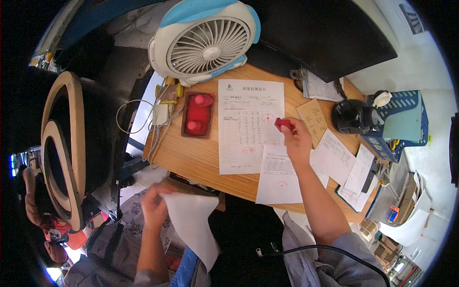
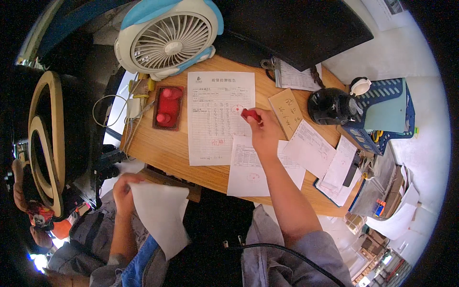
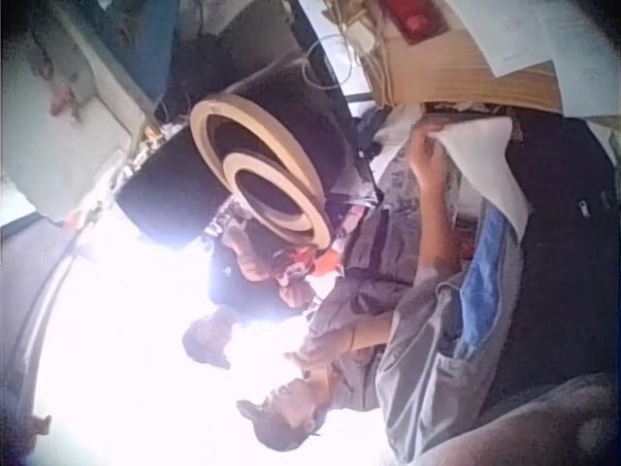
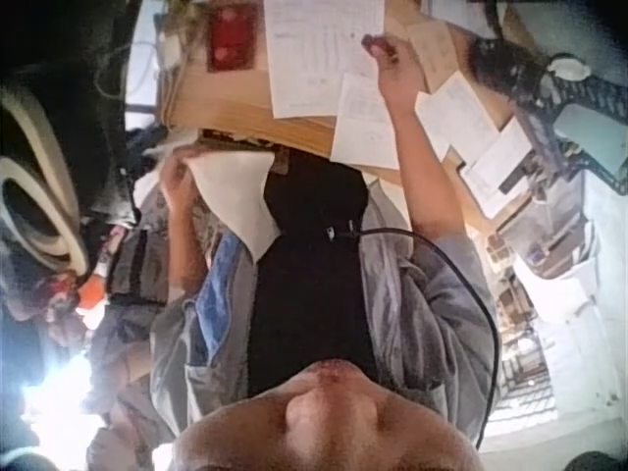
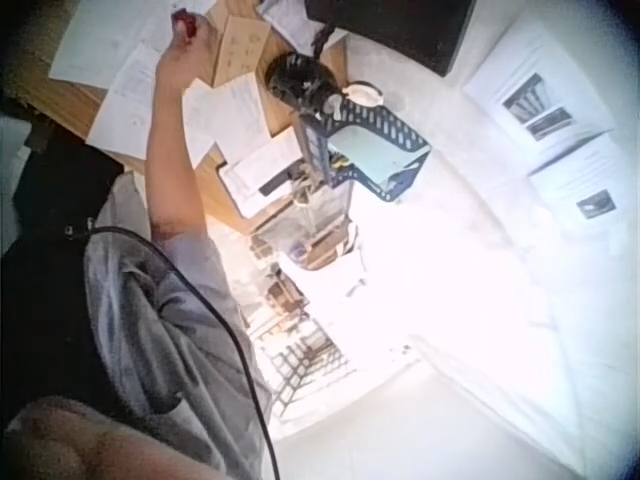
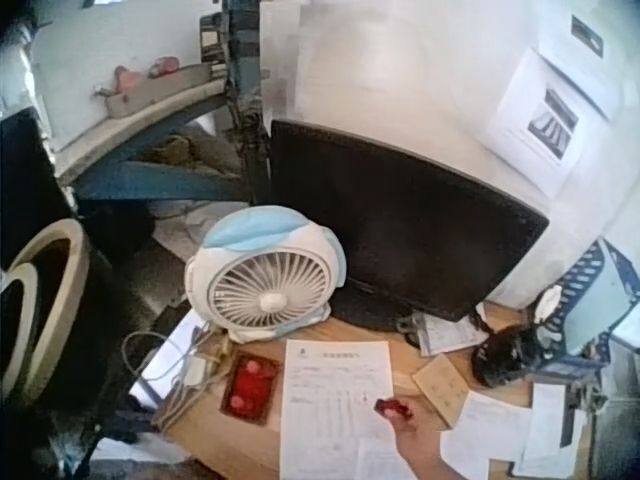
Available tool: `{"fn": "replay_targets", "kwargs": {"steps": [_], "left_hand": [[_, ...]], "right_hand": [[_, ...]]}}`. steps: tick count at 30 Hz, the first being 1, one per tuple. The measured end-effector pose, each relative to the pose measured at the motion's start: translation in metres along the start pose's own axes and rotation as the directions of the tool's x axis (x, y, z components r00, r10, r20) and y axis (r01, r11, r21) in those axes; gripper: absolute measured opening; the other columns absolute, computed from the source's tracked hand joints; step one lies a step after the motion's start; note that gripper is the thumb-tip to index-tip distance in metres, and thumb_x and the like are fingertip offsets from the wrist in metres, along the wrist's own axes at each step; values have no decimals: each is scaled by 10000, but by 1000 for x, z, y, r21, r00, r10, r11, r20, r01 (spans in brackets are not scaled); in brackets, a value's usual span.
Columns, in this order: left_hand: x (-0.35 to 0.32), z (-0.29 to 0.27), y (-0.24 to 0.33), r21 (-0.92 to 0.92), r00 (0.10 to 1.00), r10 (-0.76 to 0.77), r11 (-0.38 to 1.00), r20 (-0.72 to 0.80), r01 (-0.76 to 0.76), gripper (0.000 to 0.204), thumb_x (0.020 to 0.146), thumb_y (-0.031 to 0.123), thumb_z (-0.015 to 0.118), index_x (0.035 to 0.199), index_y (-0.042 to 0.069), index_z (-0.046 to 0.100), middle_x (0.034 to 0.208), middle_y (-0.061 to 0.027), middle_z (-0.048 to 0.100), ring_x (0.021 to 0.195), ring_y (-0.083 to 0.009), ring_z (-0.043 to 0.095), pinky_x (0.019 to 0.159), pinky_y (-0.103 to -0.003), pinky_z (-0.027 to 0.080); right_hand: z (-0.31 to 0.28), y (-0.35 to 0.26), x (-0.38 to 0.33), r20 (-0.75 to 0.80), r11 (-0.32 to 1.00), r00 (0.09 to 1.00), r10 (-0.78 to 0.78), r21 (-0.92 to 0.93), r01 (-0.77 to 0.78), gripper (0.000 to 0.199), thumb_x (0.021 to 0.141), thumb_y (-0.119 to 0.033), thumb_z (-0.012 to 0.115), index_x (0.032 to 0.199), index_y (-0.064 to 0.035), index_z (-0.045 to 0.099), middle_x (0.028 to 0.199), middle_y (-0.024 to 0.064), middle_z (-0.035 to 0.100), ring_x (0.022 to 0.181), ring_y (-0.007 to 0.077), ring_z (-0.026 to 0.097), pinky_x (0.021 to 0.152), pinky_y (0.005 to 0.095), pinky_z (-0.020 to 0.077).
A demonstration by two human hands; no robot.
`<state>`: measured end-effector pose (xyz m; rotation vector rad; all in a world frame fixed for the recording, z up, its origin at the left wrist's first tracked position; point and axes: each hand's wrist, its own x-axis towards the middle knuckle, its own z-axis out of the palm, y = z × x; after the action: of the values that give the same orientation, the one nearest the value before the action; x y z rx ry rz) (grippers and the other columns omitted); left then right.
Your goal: The recorder stamps several documents on a desk and places them into plastic sleeves.
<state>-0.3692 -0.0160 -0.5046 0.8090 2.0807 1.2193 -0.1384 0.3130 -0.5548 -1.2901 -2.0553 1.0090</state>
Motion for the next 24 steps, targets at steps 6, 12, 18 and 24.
{"fn": "replay_targets", "kwargs": {"steps": [6, 12, 18, 24], "left_hand": [[74, 108, -17, 521, 969, 64, 851, -240, 73, 207, 857, 156, 576, 1024, 39, 608, 965, -102, 639, 859, -221, 615, 772, -358, 493], [79, 205, -27, 858, 902, 347, 511, -257, 49, 318, 879, 271, 553, 1126, 75, 591, 1046, -117, 623, 919, -267, 605, 818, -410, 490], [68, 196, -19, 756, 969, 248, 637, -15, -151, 375, 883, 310, 531, 1189, 94, 563, 1113, -109, 605, 1017, -261, 572, 883, -384, 460], [115, 193, -4, 589, 959, 177, 759, 223, -277, 434, 888, 349, 509, 1252, 112, 535, 1181, -102, 588, 1115, -255, 539, 948, -358, 429]], "right_hand": [[-34, -14, -7, -53, 940, 969, 240, 262, -218, 181, 851, -68, 649, 1026, -26, 632, 961, 38, 647, 814, 108, 566, 747, 253, 466], [-78, -35, -9, -134, 879, 961, 243, 449, -160, 257, 876, -126, 632, 1116, -41, 595, 977, 16, 630, 849, 71, 544, 767, 225, 423], [-93, -71, -23, -206, 848, 951, 233, 522, -95, 277, 865, -115, 633, 1112, -1, 582, 958, 40, 624, 802, 95, 523, 742, 235, 414], [-80, -109, -17, -36, 743, 995, 92, 668, -44, 293, 834, -46, 663, 1103, 19, 567, 988, 53, 604, 890, 96, 550, 802, 226, 429]]}}
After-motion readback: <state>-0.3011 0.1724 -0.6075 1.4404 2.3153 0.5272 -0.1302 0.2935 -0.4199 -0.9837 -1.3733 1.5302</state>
